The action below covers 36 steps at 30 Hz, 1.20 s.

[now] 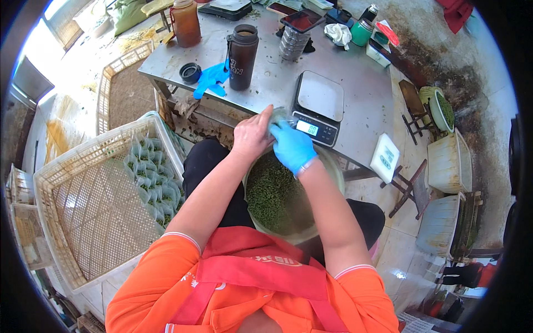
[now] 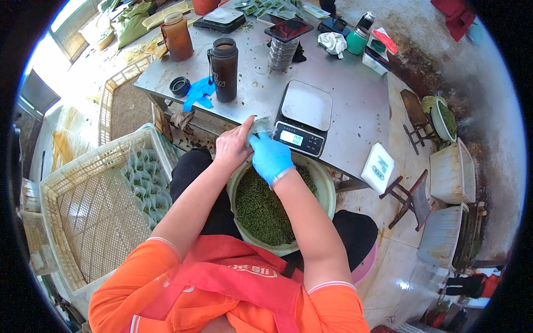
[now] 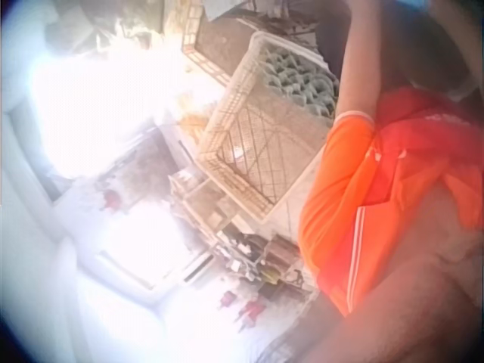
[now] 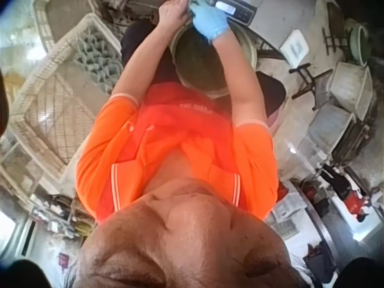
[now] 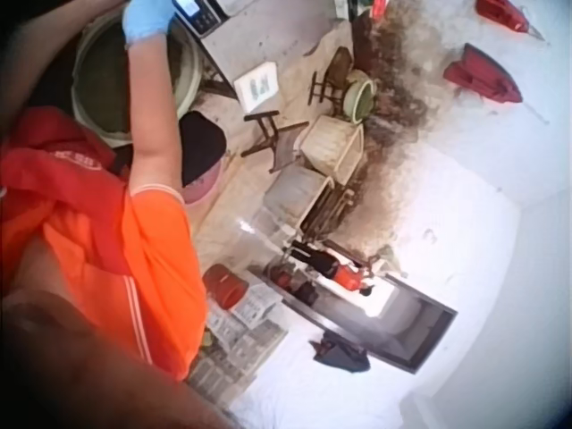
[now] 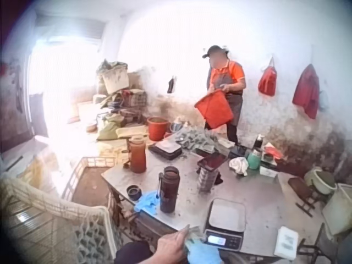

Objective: The person scoops green tea leaves from a large bowl into small plastic bags, weighs each bag on a digital scale, and places the filled bags into a crate. The person wears blue gloves and an orange apron while working at a metal table.

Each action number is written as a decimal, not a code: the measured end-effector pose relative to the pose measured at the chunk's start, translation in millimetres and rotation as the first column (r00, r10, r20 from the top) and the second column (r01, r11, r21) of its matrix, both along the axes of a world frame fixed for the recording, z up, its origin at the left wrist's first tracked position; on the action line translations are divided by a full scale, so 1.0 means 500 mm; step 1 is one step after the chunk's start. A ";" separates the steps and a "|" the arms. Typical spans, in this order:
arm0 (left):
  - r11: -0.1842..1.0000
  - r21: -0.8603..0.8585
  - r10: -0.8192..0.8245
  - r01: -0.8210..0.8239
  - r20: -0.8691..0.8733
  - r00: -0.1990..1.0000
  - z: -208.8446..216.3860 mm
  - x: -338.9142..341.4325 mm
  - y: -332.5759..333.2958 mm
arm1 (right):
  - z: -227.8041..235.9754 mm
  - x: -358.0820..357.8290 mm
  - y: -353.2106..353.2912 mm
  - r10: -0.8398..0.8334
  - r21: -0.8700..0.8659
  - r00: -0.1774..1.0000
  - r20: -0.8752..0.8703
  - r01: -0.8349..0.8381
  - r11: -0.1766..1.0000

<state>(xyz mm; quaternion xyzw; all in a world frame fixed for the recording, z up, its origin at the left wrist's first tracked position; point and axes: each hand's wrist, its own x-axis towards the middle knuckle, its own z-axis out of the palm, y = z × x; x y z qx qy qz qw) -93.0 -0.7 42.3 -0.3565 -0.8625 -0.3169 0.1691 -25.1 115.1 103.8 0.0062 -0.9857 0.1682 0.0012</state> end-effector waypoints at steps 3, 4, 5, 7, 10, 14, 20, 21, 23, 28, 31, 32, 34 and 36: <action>0.988 -0.079 0.150 -0.136 0.227 0.962 0.003 0.001 -0.015 | 0.032 0.082 0.004 0.061 -0.277 0.944 -0.326 -0.157 0.948; 0.987 -0.027 0.158 -0.158 0.323 0.933 -0.001 -0.006 -0.015 | 0.032 0.111 0.011 0.027 -0.402 0.958 -0.286 -0.145 0.904; 0.979 -0.025 0.193 -0.202 0.417 0.888 0.001 -0.008 -0.014 | 0.028 0.140 0.020 0.002 -0.520 0.974 -0.228 -0.124 0.845; 0.947 0.112 0.183 -0.302 0.586 0.790 0.022 -0.003 -0.036 | -0.016 0.193 0.038 -0.132 -0.747 0.989 -0.070 0.036 0.664; 0.766 0.489 0.125 -0.418 0.524 0.843 0.000 -0.006 -0.148 | -0.079 0.261 0.061 -0.158 -0.742 0.981 0.110 0.187 0.644; 0.681 0.381 0.479 -0.626 0.414 0.774 0.024 0.042 -0.438 | -0.174 0.307 0.087 -0.115 -0.754 0.968 0.224 0.247 0.609; 0.374 -0.132 0.905 -0.918 0.270 0.330 -0.071 0.073 -0.804 | -0.216 0.310 0.080 -0.091 -0.721 0.965 0.245 0.245 0.648; 0.365 -0.130 0.898 -0.922 0.312 0.312 -0.089 0.061 -0.830 | -0.218 0.309 0.079 -0.092 -0.706 0.965 0.247 0.245 0.665; 0.354 -0.127 0.874 -0.927 0.398 0.279 -0.136 0.015 -0.877 | -0.213 0.312 0.080 -0.084 -0.665 0.969 0.234 0.223 0.713; 0.417 -0.118 0.731 -0.901 0.634 0.255 -0.256 -0.126 -0.899 | -0.207 0.334 0.098 -0.208 -0.697 0.941 0.267 0.337 0.633; 0.541 -0.202 0.759 -0.816 0.535 0.371 -0.325 -0.119 -0.922 | -0.169 0.295 0.091 -0.388 -0.753 0.849 0.358 0.509 0.418; 0.636 -0.251 0.651 -0.730 0.682 0.333 -0.294 -0.109 -0.877 | -0.154 0.295 0.099 -0.428 -0.817 0.847 0.316 0.472 0.332; 0.704 -0.251 0.646 -0.664 0.614 0.454 -0.349 -0.125 -0.898 | -0.146 0.256 0.135 -0.510 -0.905 0.771 0.382 0.423 -0.038; 0.658 -0.245 0.720 -0.712 0.480 0.501 -0.363 -0.146 -0.894 | -0.142 0.219 0.169 -0.470 -0.905 0.781 0.411 0.289 -0.311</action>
